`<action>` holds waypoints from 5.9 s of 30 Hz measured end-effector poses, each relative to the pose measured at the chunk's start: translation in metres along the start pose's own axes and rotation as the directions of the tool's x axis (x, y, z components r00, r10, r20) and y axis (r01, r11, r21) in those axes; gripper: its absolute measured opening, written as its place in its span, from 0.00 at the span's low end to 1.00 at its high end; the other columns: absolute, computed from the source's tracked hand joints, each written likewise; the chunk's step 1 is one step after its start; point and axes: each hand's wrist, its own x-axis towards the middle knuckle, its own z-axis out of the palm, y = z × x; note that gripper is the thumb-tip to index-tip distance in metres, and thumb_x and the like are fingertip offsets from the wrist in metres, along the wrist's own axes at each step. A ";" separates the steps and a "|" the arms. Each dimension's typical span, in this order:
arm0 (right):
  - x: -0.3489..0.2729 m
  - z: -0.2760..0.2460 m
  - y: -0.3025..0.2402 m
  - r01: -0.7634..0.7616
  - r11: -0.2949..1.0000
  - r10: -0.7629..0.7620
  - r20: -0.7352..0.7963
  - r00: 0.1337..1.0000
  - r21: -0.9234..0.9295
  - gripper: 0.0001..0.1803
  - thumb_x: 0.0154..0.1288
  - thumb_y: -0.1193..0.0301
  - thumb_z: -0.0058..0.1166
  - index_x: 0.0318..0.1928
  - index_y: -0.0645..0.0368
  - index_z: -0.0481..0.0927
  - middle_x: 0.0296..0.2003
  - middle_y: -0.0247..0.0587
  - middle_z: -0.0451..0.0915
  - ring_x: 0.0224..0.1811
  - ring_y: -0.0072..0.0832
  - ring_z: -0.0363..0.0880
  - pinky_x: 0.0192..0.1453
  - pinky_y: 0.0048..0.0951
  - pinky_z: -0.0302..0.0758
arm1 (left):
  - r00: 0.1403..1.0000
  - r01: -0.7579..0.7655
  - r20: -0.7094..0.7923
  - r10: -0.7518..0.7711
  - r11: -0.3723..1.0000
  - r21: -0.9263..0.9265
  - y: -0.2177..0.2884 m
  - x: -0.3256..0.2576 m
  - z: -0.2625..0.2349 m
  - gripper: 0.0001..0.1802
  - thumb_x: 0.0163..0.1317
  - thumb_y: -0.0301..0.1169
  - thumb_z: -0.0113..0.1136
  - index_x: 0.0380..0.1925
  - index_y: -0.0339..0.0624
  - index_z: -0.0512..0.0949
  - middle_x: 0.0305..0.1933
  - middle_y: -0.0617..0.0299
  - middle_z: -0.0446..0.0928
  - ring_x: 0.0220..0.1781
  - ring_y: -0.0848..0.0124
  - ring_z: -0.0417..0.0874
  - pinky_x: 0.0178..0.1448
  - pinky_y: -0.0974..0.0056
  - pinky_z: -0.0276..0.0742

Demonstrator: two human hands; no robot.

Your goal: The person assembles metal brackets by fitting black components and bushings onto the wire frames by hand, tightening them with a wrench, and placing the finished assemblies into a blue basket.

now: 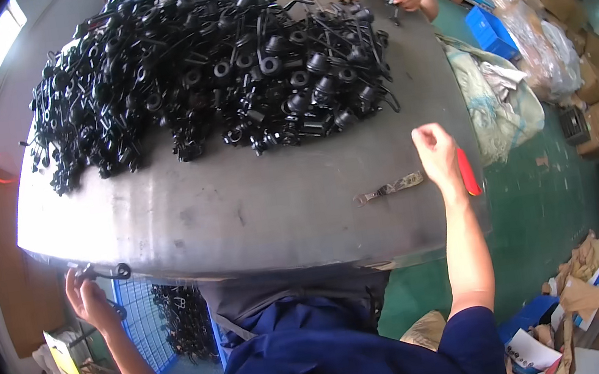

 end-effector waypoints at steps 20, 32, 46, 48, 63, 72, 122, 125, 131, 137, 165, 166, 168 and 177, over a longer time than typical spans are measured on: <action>0.216 0.069 -0.063 -0.434 0.900 0.427 0.289 0.857 -0.043 0.44 0.58 0.30 0.52 0.59 0.54 0.78 0.45 0.37 0.83 0.40 0.24 0.83 0.37 0.22 0.75 | 0.771 0.292 -0.013 -0.637 0.335 0.896 -0.247 -0.179 -0.195 0.19 0.52 0.22 0.55 0.47 0.42 0.79 0.49 0.47 0.80 0.56 0.51 0.79 0.63 0.55 0.73; 0.206 0.051 -0.094 -0.296 0.951 0.266 0.251 0.931 0.089 0.23 0.59 0.49 0.63 0.43 0.55 0.85 0.31 0.30 0.82 0.26 0.19 0.73 0.31 0.23 0.66 | 0.833 0.322 -0.219 -0.507 0.122 0.939 -0.268 -0.091 -0.268 0.34 0.52 0.28 0.59 0.64 0.44 0.70 0.64 0.43 0.72 0.65 0.48 0.73 0.69 0.54 0.70; -0.076 0.073 -0.110 0.403 0.884 -0.465 0.358 0.810 0.235 0.33 0.49 0.72 0.73 0.54 0.67 0.71 0.38 0.36 0.75 0.33 0.19 0.71 0.38 0.22 0.72 | 0.968 -0.219 0.001 0.250 0.846 0.486 -0.102 -0.010 -0.037 0.21 0.66 0.21 0.54 0.60 0.40 0.74 0.52 0.57 0.80 0.47 0.71 0.81 0.44 0.69 0.76; -0.106 0.087 -0.128 0.281 0.940 -0.339 0.470 0.815 0.192 0.36 0.47 0.67 0.76 0.55 0.66 0.73 0.32 0.33 0.76 0.32 0.18 0.72 0.37 0.23 0.73 | 0.915 -0.402 0.182 0.359 0.832 0.382 -0.060 -0.010 0.026 0.17 0.66 0.21 0.55 0.55 0.39 0.77 0.48 0.56 0.82 0.46 0.70 0.82 0.45 0.67 0.78; -0.127 0.071 -0.060 -0.035 0.933 -0.068 0.271 0.960 0.359 0.17 0.68 0.73 0.59 0.55 0.66 0.77 0.37 0.38 0.82 0.34 0.15 0.76 0.39 0.19 0.76 | 0.559 -0.569 0.783 0.273 0.813 0.122 -0.027 -0.044 0.262 0.22 0.50 0.23 0.70 0.47 0.38 0.75 0.49 0.52 0.76 0.48 0.55 0.80 0.48 0.60 0.79; -0.119 0.106 -0.118 -0.226 0.575 -0.108 0.346 0.932 0.787 0.21 0.71 0.67 0.57 0.58 0.65 0.72 0.40 0.37 0.79 0.34 0.16 0.75 0.35 0.21 0.75 | 0.168 -0.460 0.881 0.442 0.826 -0.326 0.039 -0.159 0.277 0.39 0.48 0.22 0.72 0.63 0.40 0.68 0.51 0.51 0.76 0.49 0.57 0.81 0.52 0.60 0.79; -0.100 0.118 -0.074 -0.550 0.450 -0.034 0.629 0.777 0.704 0.08 0.72 0.71 0.55 0.45 0.63 0.78 0.37 0.39 0.81 0.38 0.28 0.84 0.45 0.32 0.84 | 0.297 0.073 0.952 -0.075 0.996 0.056 -0.004 -0.189 0.293 0.29 0.70 0.36 0.58 0.65 0.32 0.62 0.27 0.60 0.75 0.28 0.76 0.74 0.31 0.68 0.72; -0.092 0.112 -0.071 -0.701 0.453 0.019 0.781 0.624 0.550 0.09 0.71 0.71 0.55 0.47 0.63 0.78 0.38 0.39 0.82 0.39 0.28 0.84 0.46 0.32 0.84 | 0.286 0.097 0.953 -0.103 0.992 0.078 0.002 -0.188 0.293 0.29 0.70 0.37 0.58 0.65 0.32 0.62 0.27 0.60 0.75 0.27 0.76 0.75 0.31 0.68 0.72; -0.092 0.114 -0.070 -0.700 0.430 0.009 0.772 0.635 0.571 0.11 0.70 0.74 0.56 0.50 0.64 0.78 0.40 0.39 0.82 0.39 0.27 0.84 0.47 0.33 0.84 | 0.287 0.090 0.950 -0.124 0.991 0.102 0.005 -0.188 0.294 0.29 0.70 0.37 0.58 0.64 0.32 0.63 0.27 0.60 0.76 0.27 0.76 0.76 0.31 0.68 0.73; -0.094 0.117 -0.068 -0.600 0.467 -0.029 0.689 0.724 0.650 0.12 0.71 0.70 0.55 0.51 0.64 0.78 0.39 0.40 0.82 0.37 0.27 0.83 0.45 0.31 0.85 | 0.297 0.091 0.946 -0.128 0.990 0.106 0.005 -0.188 0.296 0.28 0.70 0.37 0.58 0.64 0.33 0.64 0.29 0.59 0.77 0.26 0.75 0.76 0.31 0.68 0.73; -0.110 0.109 -0.090 0.402 0.878 -0.457 0.206 0.865 0.260 0.34 0.54 0.78 0.65 0.63 0.61 0.69 0.55 0.53 0.77 0.56 0.47 0.78 0.58 0.40 0.77 | 0.208 -0.129 0.978 -0.009 0.991 0.037 0.003 -0.187 0.322 0.35 0.59 0.37 0.69 0.63 0.33 0.67 0.38 0.48 0.81 0.41 0.62 0.83 0.47 0.60 0.79; -0.110 0.112 -0.087 0.385 0.881 -0.447 0.219 0.867 0.275 0.34 0.54 0.79 0.65 0.63 0.61 0.70 0.54 0.52 0.78 0.54 0.46 0.78 0.57 0.40 0.77 | 0.211 -0.128 0.977 -0.009 0.991 0.037 -0.004 -0.186 0.321 0.35 0.59 0.37 0.69 0.63 0.33 0.67 0.38 0.48 0.81 0.41 0.62 0.83 0.47 0.60 0.79; -0.111 0.114 -0.081 0.367 0.885 -0.437 0.237 0.868 0.288 0.34 0.54 0.79 0.65 0.63 0.61 0.70 0.52 0.51 0.79 0.53 0.46 0.79 0.56 0.40 0.78 | 0.236 -0.183 0.972 -0.011 0.982 0.055 -0.008 -0.184 0.318 0.35 0.59 0.38 0.69 0.62 0.32 0.68 0.34 0.50 0.80 0.36 0.65 0.82 0.42 0.61 0.78; -0.110 0.093 -0.091 0.515 0.855 -0.519 0.143 0.843 0.067 0.35 0.51 0.77 0.68 0.61 0.63 0.71 0.50 0.48 0.79 0.55 0.45 0.77 0.61 0.40 0.74 | 0.223 -0.122 0.974 -0.050 0.989 0.079 0.001 -0.178 0.315 0.34 0.63 0.38 0.66 0.63 0.30 0.66 0.34 0.48 0.80 0.35 0.66 0.83 0.39 0.61 0.78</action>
